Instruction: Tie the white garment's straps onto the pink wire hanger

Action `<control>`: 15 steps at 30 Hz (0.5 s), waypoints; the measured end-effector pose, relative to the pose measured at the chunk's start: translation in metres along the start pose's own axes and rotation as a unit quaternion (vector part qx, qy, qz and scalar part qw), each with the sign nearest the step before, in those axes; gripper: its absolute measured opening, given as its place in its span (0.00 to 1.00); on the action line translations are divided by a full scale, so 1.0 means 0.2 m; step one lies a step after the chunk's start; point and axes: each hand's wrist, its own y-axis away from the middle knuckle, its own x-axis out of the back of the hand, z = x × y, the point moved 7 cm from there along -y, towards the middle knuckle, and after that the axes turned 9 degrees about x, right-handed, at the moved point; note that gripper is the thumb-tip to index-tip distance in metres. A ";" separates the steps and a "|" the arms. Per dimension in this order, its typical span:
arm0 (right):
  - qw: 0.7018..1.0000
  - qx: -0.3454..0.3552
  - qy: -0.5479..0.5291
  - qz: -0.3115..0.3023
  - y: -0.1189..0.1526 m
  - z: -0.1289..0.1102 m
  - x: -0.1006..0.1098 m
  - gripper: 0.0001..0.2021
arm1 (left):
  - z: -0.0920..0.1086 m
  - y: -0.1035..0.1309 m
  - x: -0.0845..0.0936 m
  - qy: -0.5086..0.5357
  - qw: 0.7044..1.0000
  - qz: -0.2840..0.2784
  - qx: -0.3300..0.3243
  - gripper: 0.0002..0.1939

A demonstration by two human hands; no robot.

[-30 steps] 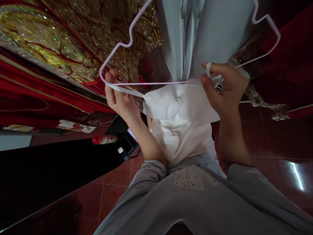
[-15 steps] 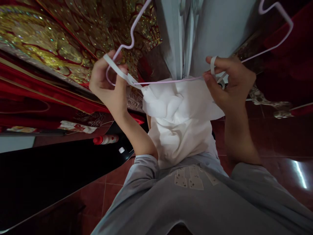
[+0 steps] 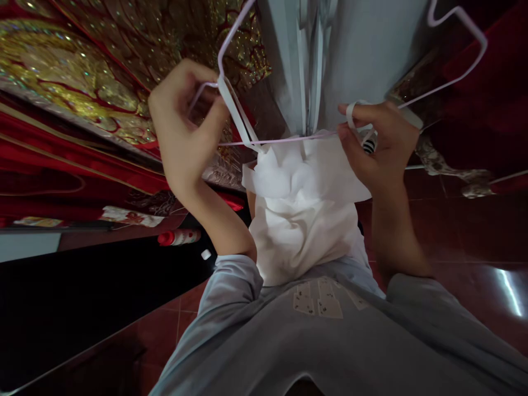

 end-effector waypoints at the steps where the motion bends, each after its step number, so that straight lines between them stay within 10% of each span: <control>1: 1.000 0.000 0.000 0.004 0.00 0.00 0.00 0.12 | -0.04 0.01 0.02 0.037 0.998 0.044 0.010 0.09; 6: 1.000 0.004 -0.026 -0.003 0.00 -0.05 -0.01 0.11 | -0.32 0.16 0.00 0.315 0.916 0.240 0.060 0.13; 10: 1.000 -0.004 -0.001 -0.030 0.00 -0.09 0.00 0.15 | -0.39 0.26 -0.23 0.410 0.884 0.191 0.117 0.17; 15: 0.997 0.021 -0.076 0.006 -0.04 -0.09 0.03 0.19 | -0.29 0.29 -0.27 0.377 0.909 0.174 0.039 0.13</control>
